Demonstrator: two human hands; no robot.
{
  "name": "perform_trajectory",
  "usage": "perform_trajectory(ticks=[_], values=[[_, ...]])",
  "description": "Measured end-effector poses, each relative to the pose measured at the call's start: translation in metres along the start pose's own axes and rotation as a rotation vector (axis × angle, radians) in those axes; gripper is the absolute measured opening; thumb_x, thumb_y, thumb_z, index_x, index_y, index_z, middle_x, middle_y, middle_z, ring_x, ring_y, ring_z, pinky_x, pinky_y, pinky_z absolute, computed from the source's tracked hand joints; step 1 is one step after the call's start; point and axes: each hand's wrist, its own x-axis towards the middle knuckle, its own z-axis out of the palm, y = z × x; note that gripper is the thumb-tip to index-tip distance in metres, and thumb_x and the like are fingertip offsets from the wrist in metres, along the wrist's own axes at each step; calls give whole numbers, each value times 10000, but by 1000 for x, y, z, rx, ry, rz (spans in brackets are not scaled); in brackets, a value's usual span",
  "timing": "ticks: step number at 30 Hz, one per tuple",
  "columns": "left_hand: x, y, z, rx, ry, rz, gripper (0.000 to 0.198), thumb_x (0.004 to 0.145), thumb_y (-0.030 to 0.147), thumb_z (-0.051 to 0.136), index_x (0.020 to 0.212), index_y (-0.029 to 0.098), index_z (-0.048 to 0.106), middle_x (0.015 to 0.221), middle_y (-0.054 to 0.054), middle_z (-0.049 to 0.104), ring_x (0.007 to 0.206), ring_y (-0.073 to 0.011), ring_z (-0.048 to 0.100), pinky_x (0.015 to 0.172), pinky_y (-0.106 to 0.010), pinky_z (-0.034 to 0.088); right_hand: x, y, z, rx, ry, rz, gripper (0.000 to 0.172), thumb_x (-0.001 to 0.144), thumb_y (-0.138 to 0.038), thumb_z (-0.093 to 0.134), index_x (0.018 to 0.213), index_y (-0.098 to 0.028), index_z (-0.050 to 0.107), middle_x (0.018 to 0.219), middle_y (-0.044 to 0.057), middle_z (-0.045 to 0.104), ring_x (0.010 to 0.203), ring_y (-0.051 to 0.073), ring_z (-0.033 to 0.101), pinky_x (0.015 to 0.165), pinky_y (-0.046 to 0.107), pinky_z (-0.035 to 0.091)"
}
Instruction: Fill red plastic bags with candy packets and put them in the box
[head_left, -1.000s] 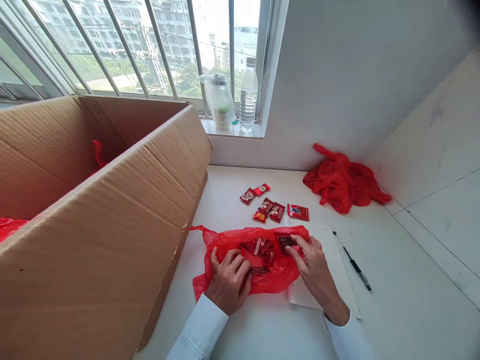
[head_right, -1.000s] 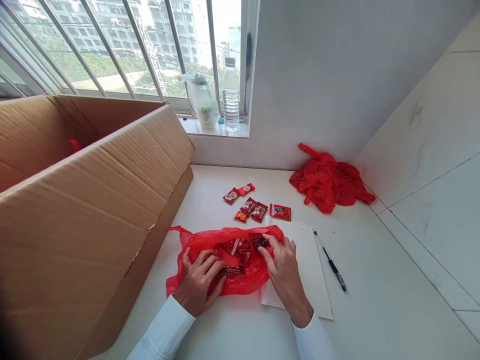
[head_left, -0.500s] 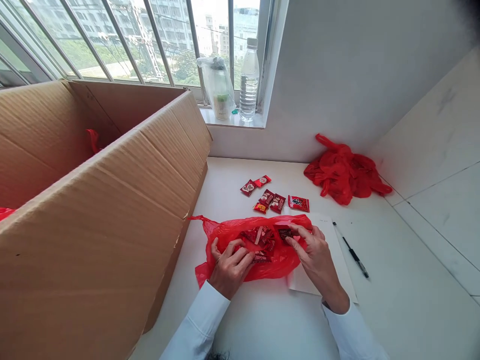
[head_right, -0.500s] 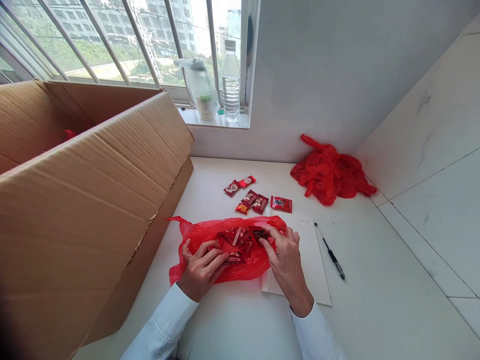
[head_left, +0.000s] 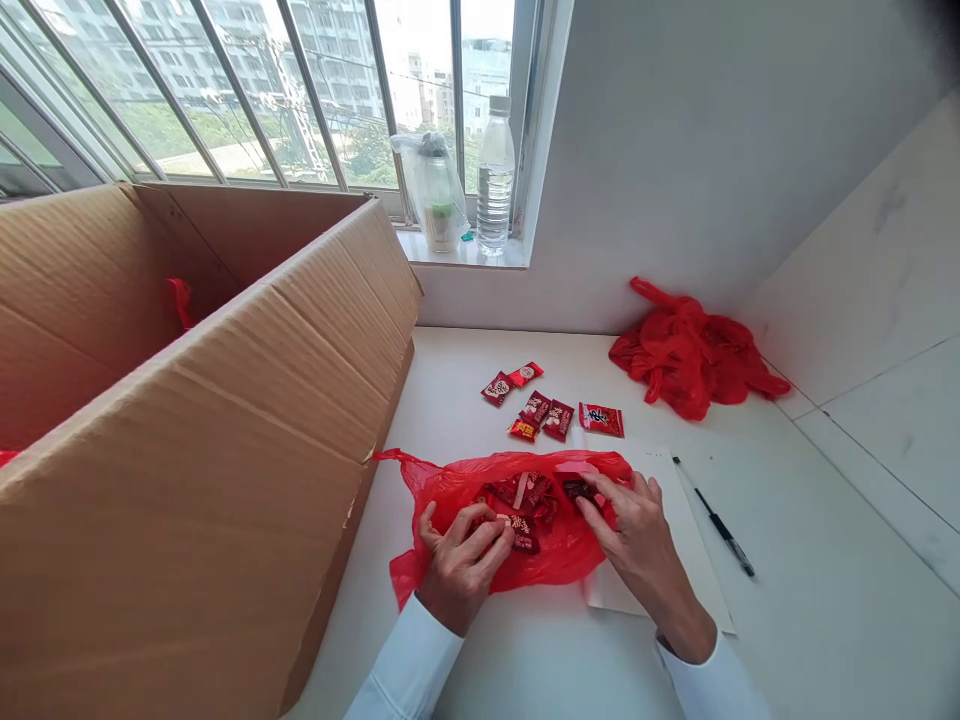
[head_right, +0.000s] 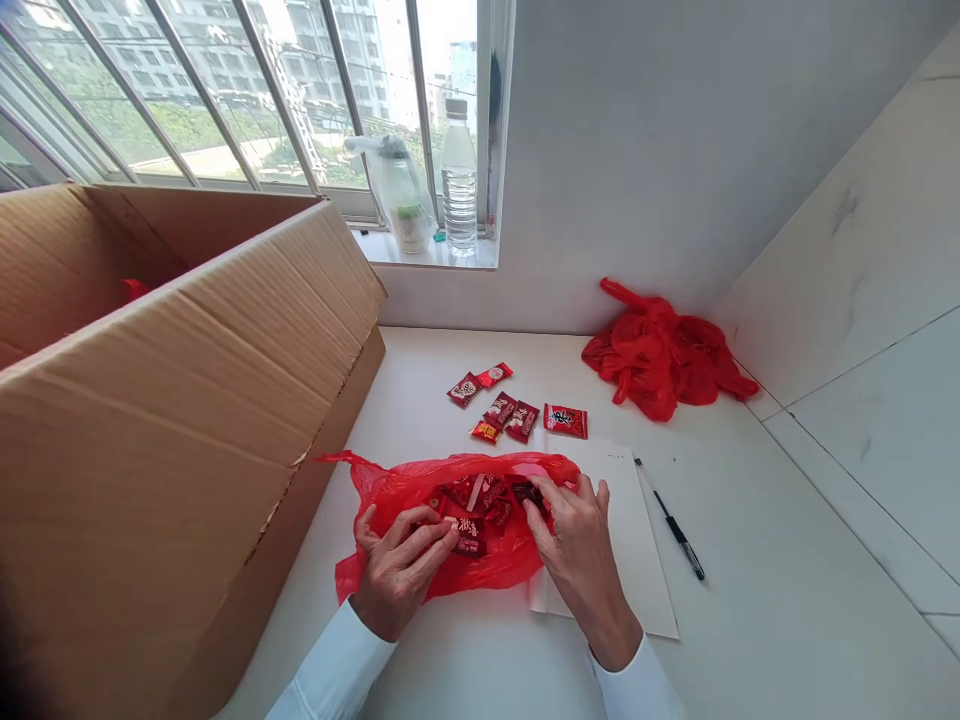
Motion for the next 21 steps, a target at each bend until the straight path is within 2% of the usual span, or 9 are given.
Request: perform_trajectory(ticks=[3, 11, 13, 17, 21], values=[[0, 0, 0, -29, -7, -28, 374, 984, 198, 378, 717, 282, 627, 730, 114, 704, 773, -79, 637, 1128, -373, -19, 1, -1, -1, -2, 1, 19, 250, 898, -262, 460, 1087, -218, 617, 918, 40, 717, 867, 260, 536, 897, 492, 332], [0, -2, -1, 18, -28, 35, 300, 937, 133, 446, 718, 246, 617, 727, 94, 700, 824, -105, 638, 1118, -440, 47, -3, -3, 1, -13, 21, -20, 243, 902, -262, 457, 1085, -236, 614, 914, 35, 720, 893, 267, 542, 968, 551, 265], [1, -3, -1, 38, -52, 46, 268, 938, 177, 463, 727, 240, 617, 714, 77, 695, 835, -127, 641, 1105, -469, 70, -3, -4, 0, -31, 41, -37, 242, 904, -266, 467, 1096, -241, 612, 908, 33, 720, 903, 269, 540, 979, 561, 249], [1, -2, -2, 4, -122, 61, 254, 913, 424, 501, 833, 231, 645, 713, 23, 691, 886, -202, 639, 1084, -507, 81, -1, -8, -7, -69, 68, -80, 248, 902, -241, 489, 1121, -242, 606, 893, 22, 716, 903, 262, 529, 991, 567, 235], [-1, -2, -1, 18, -127, 2, 221, 915, 369, 495, 887, 224, 659, 774, -7, 707, 883, -218, 628, 1066, -519, 88, 1, -15, -13, -119, 93, -102, 272, 900, -225, 497, 1148, -236, 608, 886, 29, 709, 921, 275, 518, 1013, 589, 214]])
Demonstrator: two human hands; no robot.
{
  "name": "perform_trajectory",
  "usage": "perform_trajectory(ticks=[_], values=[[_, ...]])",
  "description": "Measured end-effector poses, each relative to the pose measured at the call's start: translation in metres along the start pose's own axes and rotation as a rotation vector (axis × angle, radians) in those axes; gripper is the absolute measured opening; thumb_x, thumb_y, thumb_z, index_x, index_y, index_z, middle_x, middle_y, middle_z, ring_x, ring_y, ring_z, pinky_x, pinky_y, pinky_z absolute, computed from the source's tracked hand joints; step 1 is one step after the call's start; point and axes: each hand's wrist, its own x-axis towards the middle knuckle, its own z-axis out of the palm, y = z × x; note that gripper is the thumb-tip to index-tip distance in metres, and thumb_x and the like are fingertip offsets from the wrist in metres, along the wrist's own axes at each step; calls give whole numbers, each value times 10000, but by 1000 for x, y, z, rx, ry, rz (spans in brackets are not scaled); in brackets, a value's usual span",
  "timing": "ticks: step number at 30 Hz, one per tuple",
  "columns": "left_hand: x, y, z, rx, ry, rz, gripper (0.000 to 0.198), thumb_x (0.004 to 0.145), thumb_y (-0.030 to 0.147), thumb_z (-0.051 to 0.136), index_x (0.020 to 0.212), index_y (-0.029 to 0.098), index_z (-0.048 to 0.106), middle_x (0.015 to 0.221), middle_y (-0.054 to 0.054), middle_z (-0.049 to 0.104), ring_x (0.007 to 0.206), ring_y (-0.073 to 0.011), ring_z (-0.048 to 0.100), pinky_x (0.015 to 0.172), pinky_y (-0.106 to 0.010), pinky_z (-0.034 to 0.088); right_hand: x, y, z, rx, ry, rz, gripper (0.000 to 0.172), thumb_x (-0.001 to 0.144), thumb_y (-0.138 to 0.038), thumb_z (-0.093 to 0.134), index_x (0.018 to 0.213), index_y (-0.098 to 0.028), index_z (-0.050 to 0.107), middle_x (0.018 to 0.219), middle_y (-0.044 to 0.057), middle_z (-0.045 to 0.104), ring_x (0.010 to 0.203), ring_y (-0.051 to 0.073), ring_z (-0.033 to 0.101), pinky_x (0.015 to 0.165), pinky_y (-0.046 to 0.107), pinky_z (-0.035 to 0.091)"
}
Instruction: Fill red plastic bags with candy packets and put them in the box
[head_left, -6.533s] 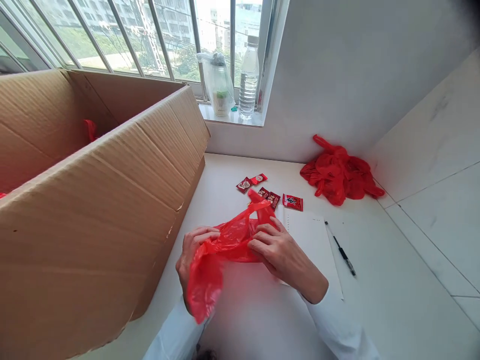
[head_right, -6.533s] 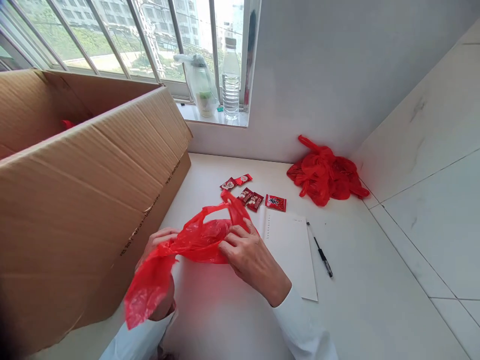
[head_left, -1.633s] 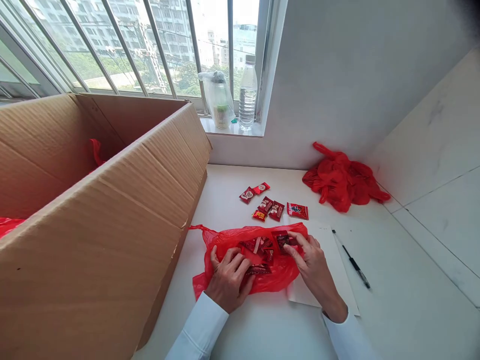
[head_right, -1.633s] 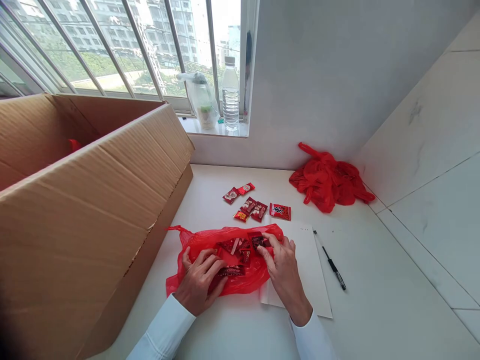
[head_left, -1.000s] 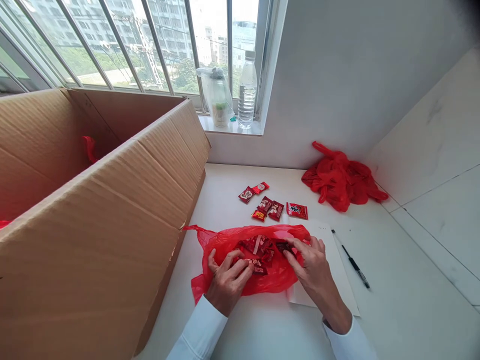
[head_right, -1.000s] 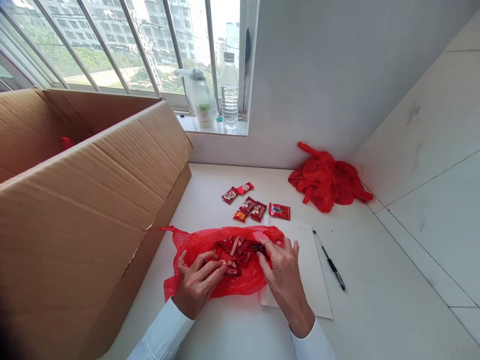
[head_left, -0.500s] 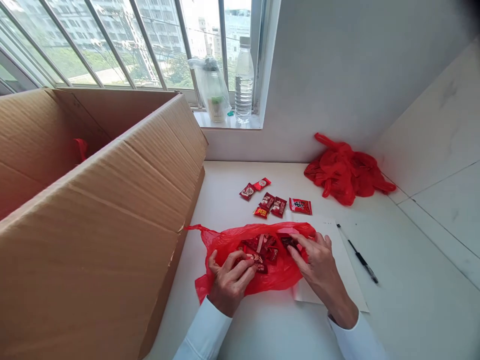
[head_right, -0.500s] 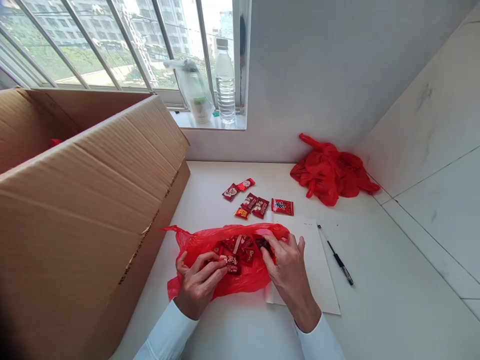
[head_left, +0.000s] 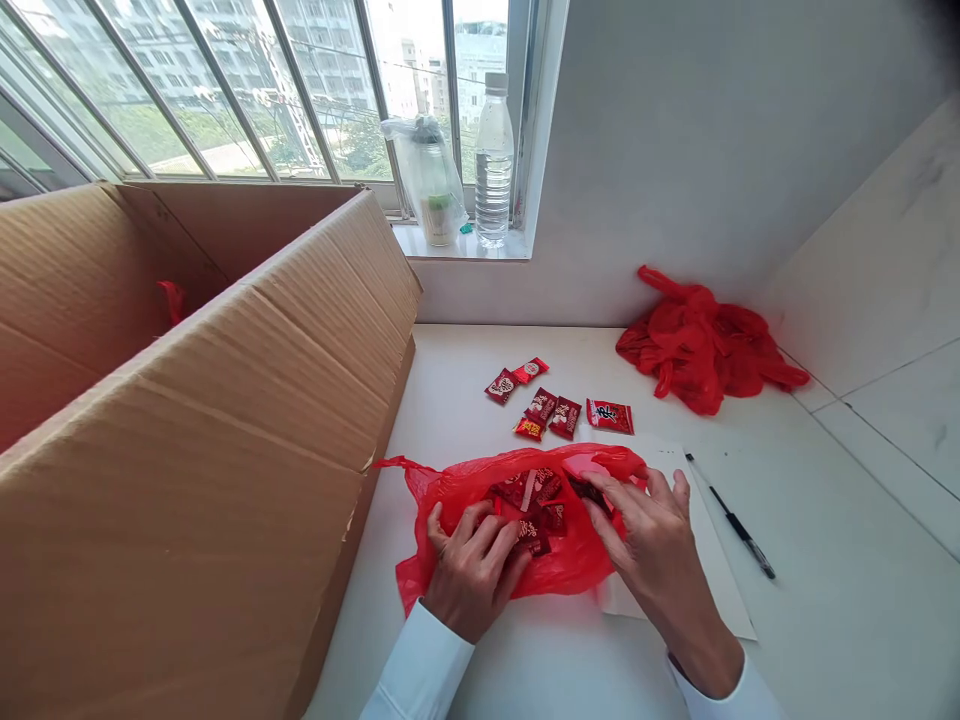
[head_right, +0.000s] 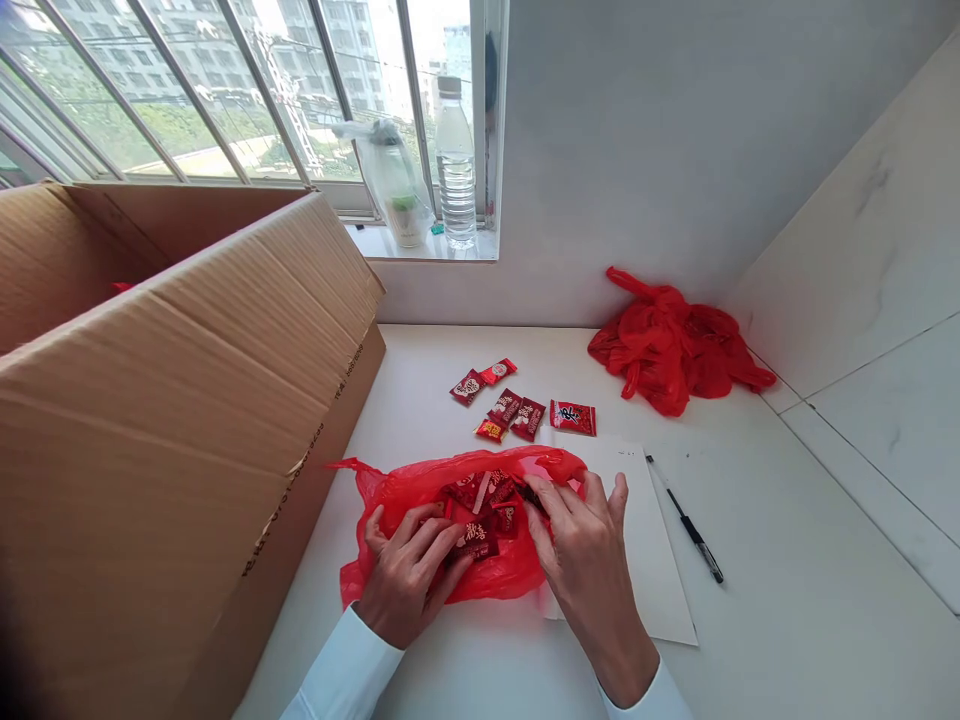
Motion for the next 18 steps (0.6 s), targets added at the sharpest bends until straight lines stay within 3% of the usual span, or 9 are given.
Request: perform_trajectory(ticks=[3, 8, 12, 15, 18], values=[[0, -1, 0, 11, -22, -74, 218, 924, 351, 482, 934, 229, 662, 875, -31, 720, 932, -237, 614, 1059, -533, 82, -1, -11, 1, -4, -9, -13, 294, 900, -205, 492, 1169, -235, 605, 904, 27, 711, 942, 284, 521, 1033, 613, 184], [1, -6, -8, 119, -93, -187, 310, 940, 218, 423, 1210, 220, 574, 1140, -58, 677, 1106, -278, 544, 1050, -535, 77, -7, -32, 15, 54, -113, -94, 264, 908, -214, 488, 1124, -254, 633, 978, 30, 710, 953, 269, 573, 1072, 620, 135], [-2, -9, -9, 214, -137, -216, 355, 930, 181, 409, 1254, 221, 548, 1180, -57, 659, 1149, -307, 497, 1043, -546, 66, -11, -16, 28, 101, -170, -161, 265, 950, -360, 426, 1046, -272, 656, 1006, 29, 711, 897, 247, 623, 1039, 688, 85], [-5, -9, -9, 268, -169, -233, 375, 918, 168, 407, 1265, 212, 543, 1202, -75, 643, 1128, -311, 500, 1032, -544, 99, -11, 4, 32, -20, -106, -130, 344, 974, -278, 329, 1065, -263, 661, 971, 50, 716, 886, 257, 620, 992, 727, 125], [-5, -14, -13, 314, -162, -227, 386, 891, 136, 415, 1233, 218, 573, 1226, -91, 626, 1114, -317, 507, 1015, -550, 148, -10, 9, 32, -98, -112, -136, 346, 935, -228, 344, 1069, -251, 662, 1041, 89, 695, 949, 301, 590, 952, 751, 165]])
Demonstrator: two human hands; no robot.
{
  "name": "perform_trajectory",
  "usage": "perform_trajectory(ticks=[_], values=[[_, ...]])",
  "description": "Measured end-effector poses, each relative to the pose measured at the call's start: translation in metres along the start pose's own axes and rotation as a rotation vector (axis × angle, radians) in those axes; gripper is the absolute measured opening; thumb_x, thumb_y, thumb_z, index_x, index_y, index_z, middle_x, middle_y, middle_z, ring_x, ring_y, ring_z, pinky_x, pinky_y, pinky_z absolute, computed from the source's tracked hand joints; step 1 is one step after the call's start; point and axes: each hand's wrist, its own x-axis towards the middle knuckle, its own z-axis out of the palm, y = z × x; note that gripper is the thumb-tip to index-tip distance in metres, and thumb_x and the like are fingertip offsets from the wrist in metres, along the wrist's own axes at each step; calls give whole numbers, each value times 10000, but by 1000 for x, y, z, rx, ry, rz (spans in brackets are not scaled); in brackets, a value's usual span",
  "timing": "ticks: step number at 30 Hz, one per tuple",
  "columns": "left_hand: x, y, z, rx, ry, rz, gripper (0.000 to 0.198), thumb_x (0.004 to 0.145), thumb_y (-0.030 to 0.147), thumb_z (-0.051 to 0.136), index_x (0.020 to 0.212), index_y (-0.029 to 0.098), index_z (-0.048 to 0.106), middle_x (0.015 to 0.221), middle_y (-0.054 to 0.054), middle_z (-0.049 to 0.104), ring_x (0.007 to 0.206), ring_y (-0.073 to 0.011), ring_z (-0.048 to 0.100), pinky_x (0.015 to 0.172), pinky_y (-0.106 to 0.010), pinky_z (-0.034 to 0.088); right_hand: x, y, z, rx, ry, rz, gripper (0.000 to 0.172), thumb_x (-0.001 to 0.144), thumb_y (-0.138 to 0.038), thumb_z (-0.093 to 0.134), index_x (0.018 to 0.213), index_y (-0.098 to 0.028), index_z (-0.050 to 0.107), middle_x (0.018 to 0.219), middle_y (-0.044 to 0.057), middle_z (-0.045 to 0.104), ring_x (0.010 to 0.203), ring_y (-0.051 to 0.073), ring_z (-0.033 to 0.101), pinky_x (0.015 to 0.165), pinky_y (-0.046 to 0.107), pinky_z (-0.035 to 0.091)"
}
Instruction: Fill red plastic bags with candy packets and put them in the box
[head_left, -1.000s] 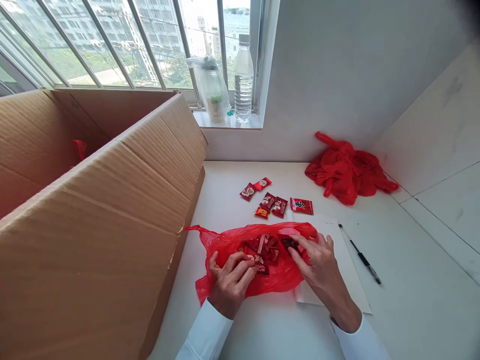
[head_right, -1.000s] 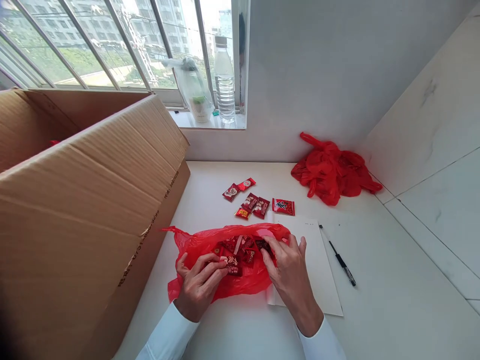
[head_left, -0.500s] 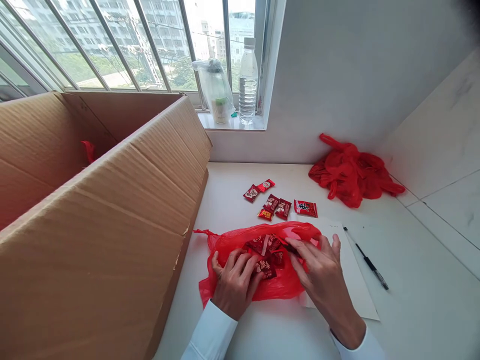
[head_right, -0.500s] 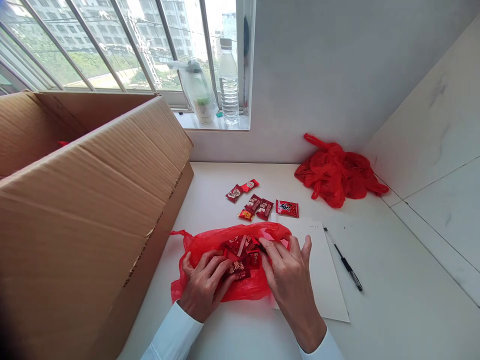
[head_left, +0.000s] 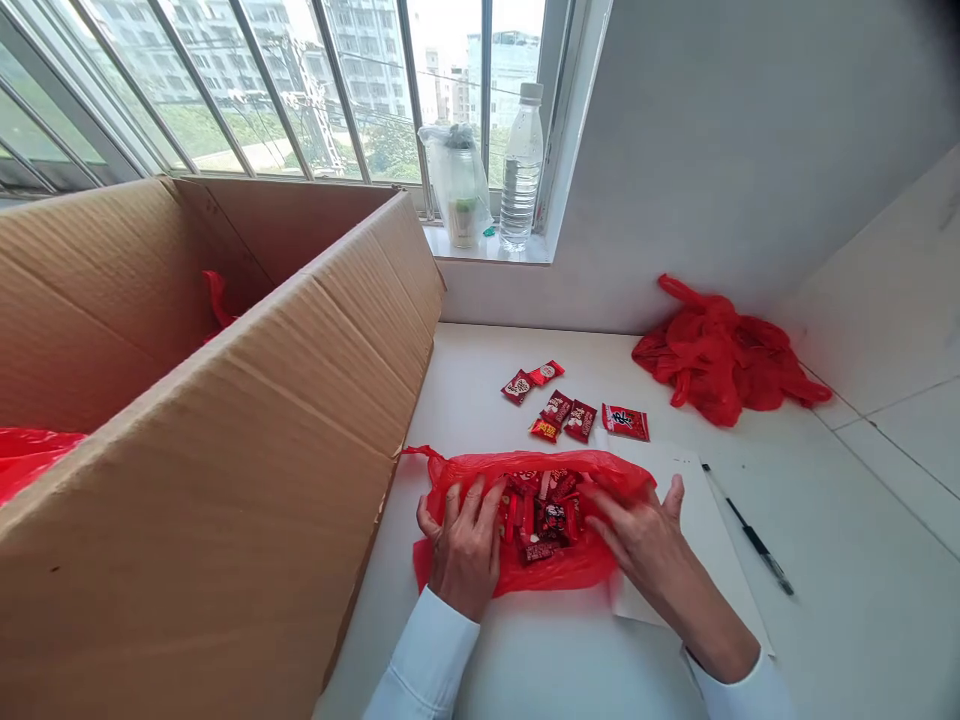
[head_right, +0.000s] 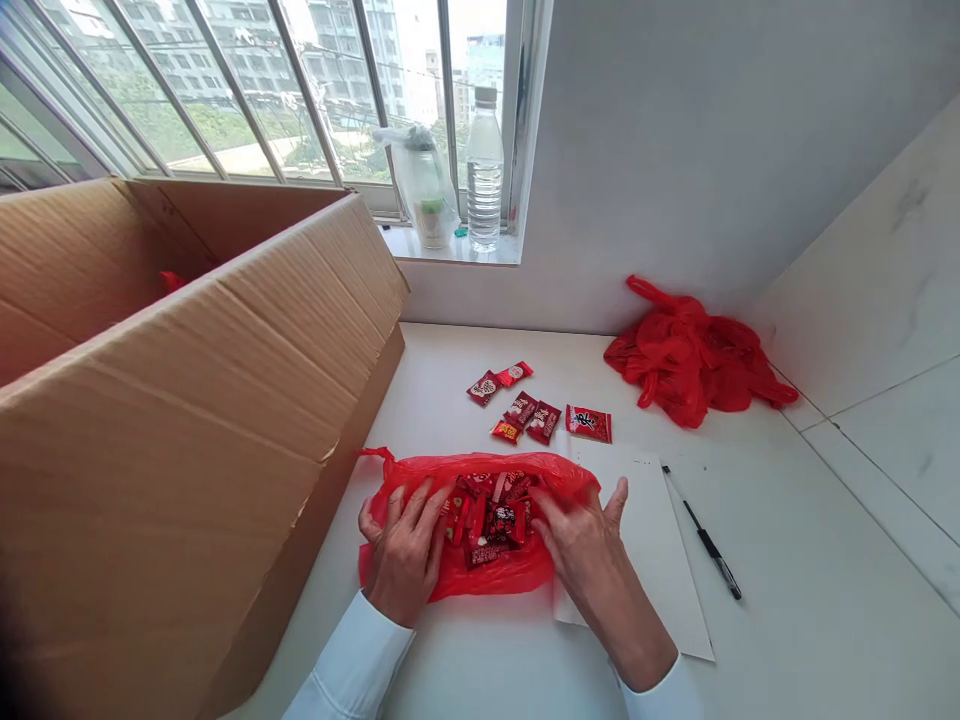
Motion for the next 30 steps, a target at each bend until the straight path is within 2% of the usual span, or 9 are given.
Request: perform_trajectory(ticks=[5, 10, 12, 15, 18, 20, 23, 27, 30], values=[[2, -23, -6, 85, 79, -11, 318, 860, 129, 463, 1098, 215, 656, 1239, -105, 613, 1216, -360, 426, 980, -546, 246, 8, -17, -5, 31, 6, -67, 310, 866, -170, 410, 1011, -265, 666, 1052, 84, 681, 969, 338, 558, 898, 790, 181], [2, -36, -10, 85, 35, 39, 311, 864, 170, 489, 1116, 231, 660, 1289, -79, 584, 1246, -394, 343, 933, -521, 311, 30, -36, -9, 98, -14, -119, 336, 885, -96, 411, 1055, -279, 636, 1048, 42, 682, 958, 294, 563, 972, 756, 137], [1, -36, -10, 63, 29, 57, 327, 859, 185, 503, 1143, 237, 655, 1310, -83, 567, 1251, -402, 322, 934, -522, 315, 40, -48, -9, 144, -56, -121, 291, 908, -127, 433, 1076, -271, 621, 1052, 27, 677, 954, 275, 573, 1025, 721, 99], [-2, -34, -9, 28, 7, 55, 353, 841, 193, 525, 1165, 260, 650, 1337, -80, 545, 1272, -416, 288, 946, -551, 300, 50, -68, -8, 227, -152, -179, 217, 906, -264, 525, 1110, -253, 600, 1036, 28, 666, 904, 255, 598, 1055, 704, 79], [-6, -34, -8, 20, -49, 9, 435, 783, 177, 588, 1208, 263, 625, 1343, -88, 539, 1279, -426, 273, 962, -576, 280, 48, -81, -3, 263, -218, -216, 309, 839, -306, 624, 1134, -219, 589, 1101, 50, 642, 909, 257, 604, 1067, 698, 86], [-9, -36, -6, 27, -75, -5, 473, 761, 188, 631, 1225, 277, 613, 1334, -81, 546, 1271, -418, 283, 975, -568, 274, 43, -83, 1, 269, -218, -213, 376, 832, -281, 625, 1195, -208, 559, 1181, 72, 615, 987, 280, 588, 1064, 705, 95], [-10, -42, -1, 41, -47, 39, 450, 785, 209, 635, 1220, 322, 611, 1312, -49, 568, 1260, -388, 304, 984, -527, 267, 37, -76, 7, 277, -205, -201, 368, 867, -218, 553, 1234, -212, 539, 1258, 77, 583, 1086, 296, 552, 1066, 702, 90], [-9, -49, 2, 58, 17, 123, 397, 865, 180, 534, 1195, 387, 615, 1235, 5, 629, 1220, -342, 365, 981, -504, 224, 35, -61, 12, 296, -223, -226, 364, 881, -188, 516, 1243, -211, 542, 1174, 55, 640, 1022, 272, 585, 1081, 680, 81], [-7, -49, -1, 23, -10, 132, 405, 885, 166, 496, 1195, 400, 609, 1205, 20, 652, 1197, -337, 407, 987, -528, 183, 35, -52, 12, 350, -237, -228, 332, 901, -275, 536, 1228, -223, 559, 1094, 42, 677, 1006, 267, 593, 1082, 662, 112]])
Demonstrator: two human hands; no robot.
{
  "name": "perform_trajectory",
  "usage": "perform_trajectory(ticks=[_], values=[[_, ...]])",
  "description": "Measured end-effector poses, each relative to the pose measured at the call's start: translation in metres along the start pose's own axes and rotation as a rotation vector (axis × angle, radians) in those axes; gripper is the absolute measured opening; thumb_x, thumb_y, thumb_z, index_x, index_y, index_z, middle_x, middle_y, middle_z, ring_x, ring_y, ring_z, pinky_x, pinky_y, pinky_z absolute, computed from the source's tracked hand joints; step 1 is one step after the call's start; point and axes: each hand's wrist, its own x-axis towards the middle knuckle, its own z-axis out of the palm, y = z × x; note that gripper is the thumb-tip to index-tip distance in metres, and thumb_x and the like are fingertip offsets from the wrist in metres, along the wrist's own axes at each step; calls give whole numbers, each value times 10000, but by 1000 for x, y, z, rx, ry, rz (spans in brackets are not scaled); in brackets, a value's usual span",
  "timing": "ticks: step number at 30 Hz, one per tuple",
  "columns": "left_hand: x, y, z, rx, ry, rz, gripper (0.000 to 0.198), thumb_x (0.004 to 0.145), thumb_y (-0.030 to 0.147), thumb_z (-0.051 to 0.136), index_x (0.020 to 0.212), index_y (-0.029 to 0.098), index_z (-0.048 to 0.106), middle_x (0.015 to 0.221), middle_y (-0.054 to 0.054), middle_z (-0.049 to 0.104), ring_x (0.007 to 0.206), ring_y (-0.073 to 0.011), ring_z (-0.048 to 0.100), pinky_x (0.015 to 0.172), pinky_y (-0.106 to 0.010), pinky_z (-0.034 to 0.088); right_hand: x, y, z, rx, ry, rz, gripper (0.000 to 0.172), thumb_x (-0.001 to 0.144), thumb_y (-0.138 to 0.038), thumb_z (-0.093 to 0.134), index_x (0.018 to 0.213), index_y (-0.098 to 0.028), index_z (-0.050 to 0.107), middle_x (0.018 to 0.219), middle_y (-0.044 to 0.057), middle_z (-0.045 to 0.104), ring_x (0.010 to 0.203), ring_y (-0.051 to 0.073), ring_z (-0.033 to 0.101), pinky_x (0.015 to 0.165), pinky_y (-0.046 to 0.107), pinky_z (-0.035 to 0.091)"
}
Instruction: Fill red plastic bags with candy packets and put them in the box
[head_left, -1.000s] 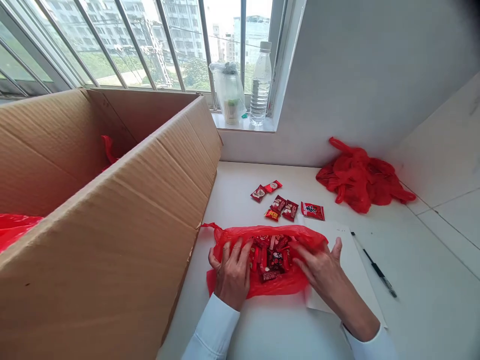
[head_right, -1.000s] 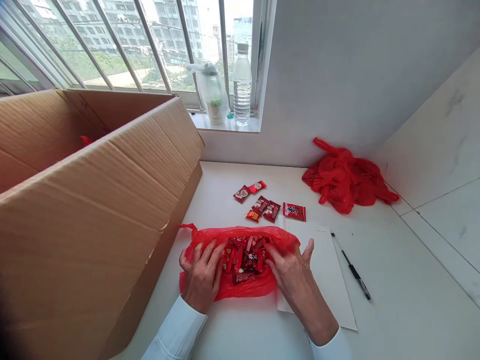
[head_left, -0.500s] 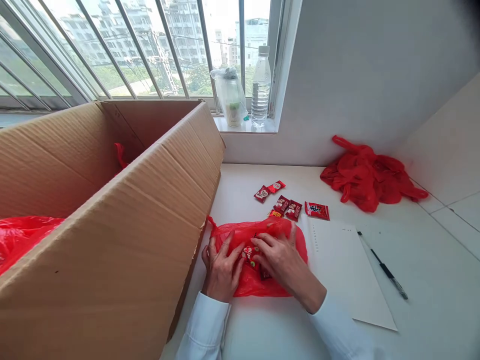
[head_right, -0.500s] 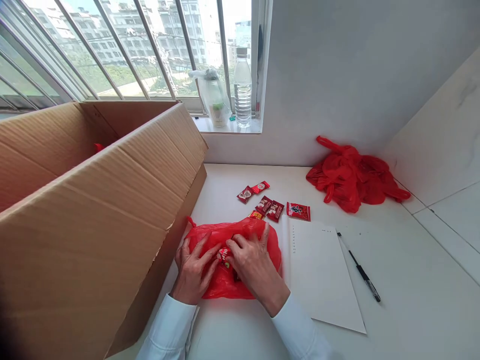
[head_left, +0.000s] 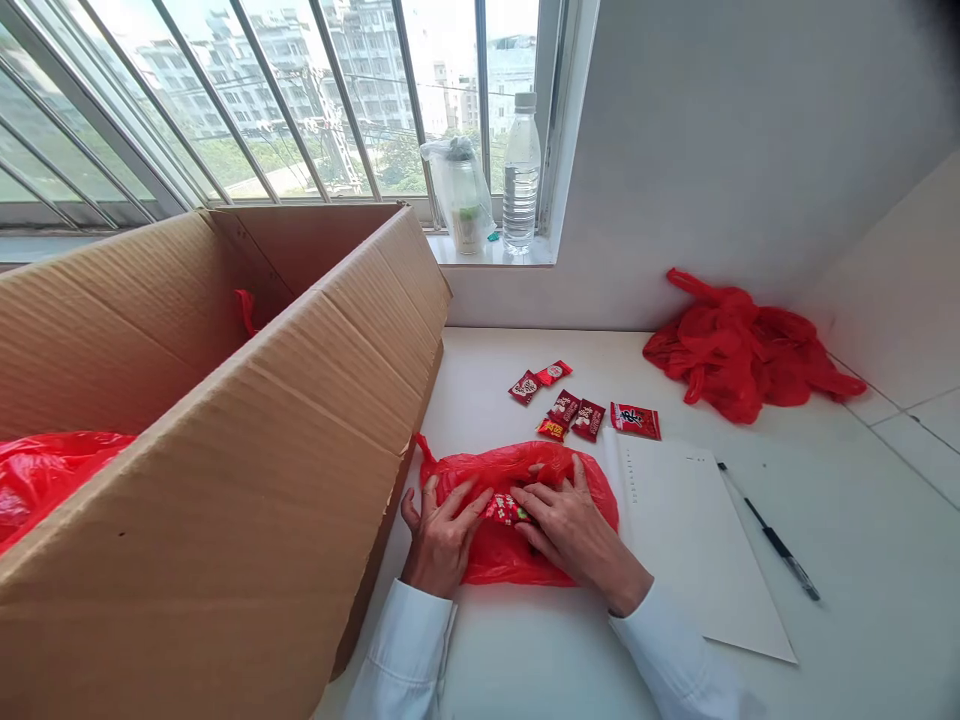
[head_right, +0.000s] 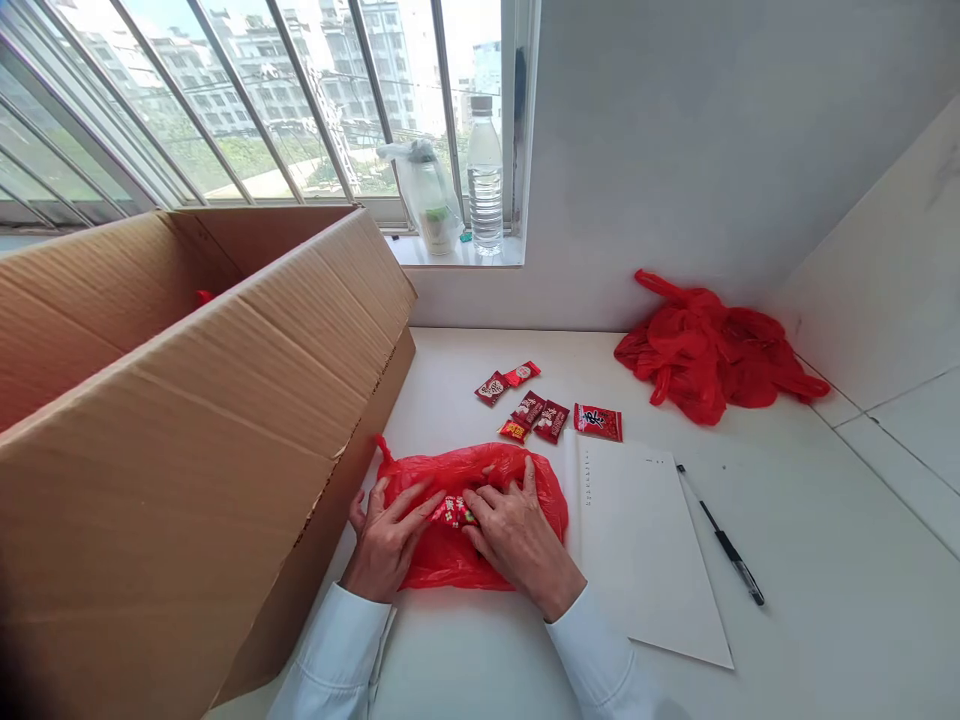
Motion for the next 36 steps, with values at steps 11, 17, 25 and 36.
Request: perform_trajectory(ticks=[11, 17, 25, 36], values=[[7, -4, -14, -90, -30, -65, 269, 932, 257, 444, 951, 307, 708, 1124, 6, 693, 1114, -292, 489, 1032, -551, 97, 0, 10, -12, 246, 98, 113, 247, 959, -305, 460, 871, -254, 685, 784, -32, 715, 850, 166, 629, 1086, 485, 203], [18, 3, -12, -104, 71, -49, 270, 937, 238, 413, 964, 261, 681, 1014, -21, 718, 1078, -286, 540, 1018, -520, 160, -1, 18, -28, 351, 88, 165, 290, 905, -455, 526, 1125, -298, 629, 1055, -15, 706, 951, 183, 621, 1069, 443, 237], [14, 35, -11, -111, 21, 26, 317, 931, 130, 373, 982, 266, 654, 1074, -18, 702, 1118, -286, 529, 946, -513, 198, -4, 0, -13, 299, 42, 103, 113, 858, -327, 614, 954, -268, 619, 803, -43, 710, 834, 194, 612, 1050, 466, 243], [10, 50, -29, -71, 256, -45, 281, 849, 147, 569, 1103, 253, 629, 1354, -116, 459, 1242, -328, 409, 993, -498, 380, -4, 7, -19, 184, 201, 163, 163, 858, -189, 574, 1001, -234, 638, 932, -1, 689, 886, 189, 572, 851, 344, 420]])
